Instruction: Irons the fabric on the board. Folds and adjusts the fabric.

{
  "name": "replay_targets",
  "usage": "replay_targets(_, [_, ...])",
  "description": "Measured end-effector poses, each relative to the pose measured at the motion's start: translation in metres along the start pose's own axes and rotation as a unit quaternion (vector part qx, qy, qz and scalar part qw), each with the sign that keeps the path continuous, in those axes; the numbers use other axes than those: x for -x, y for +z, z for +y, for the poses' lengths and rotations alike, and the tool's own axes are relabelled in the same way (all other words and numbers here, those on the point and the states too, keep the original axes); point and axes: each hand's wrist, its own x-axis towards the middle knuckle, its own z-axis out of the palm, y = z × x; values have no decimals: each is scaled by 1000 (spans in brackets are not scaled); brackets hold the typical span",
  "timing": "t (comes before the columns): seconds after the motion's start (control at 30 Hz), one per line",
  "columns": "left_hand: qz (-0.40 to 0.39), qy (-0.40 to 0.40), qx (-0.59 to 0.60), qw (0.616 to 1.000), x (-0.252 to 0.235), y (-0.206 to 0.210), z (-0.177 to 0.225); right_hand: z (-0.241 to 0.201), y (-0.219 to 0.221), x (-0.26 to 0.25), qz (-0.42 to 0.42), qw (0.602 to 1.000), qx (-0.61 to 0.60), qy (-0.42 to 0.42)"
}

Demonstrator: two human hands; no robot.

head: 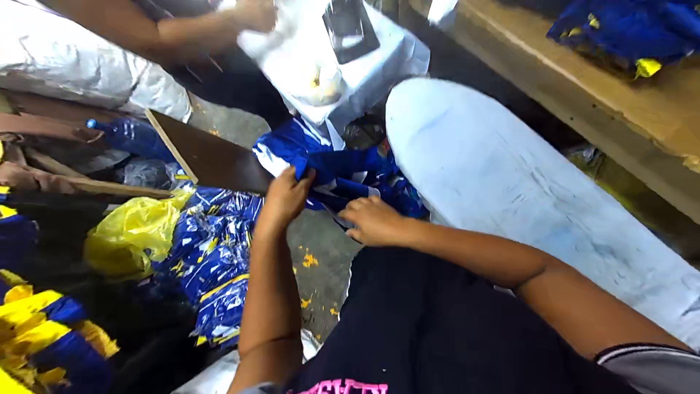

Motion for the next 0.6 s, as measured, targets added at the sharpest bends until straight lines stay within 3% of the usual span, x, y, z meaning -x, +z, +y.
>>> replay_targets(0.13, [9,112,-19,993,42,-41,13,78,-4,-3,20,989,-107,96])
replay_targets(0.27, [31,220,160,962,91,-69,13,124,-2,-11,139,942,-260,162])
replay_targets(0.37, [83,286,252,921,112,-84,-3,140,1,-25,208,890,-393,97])
replay_targets(0.47, [130,303,287,899,122,-99,-40,148,5,-44,156,833,-531,6])
replay_targets(0.6, [150,280,287,904,130,-104,-55,136,-3,-41,79,852,-518,-1])
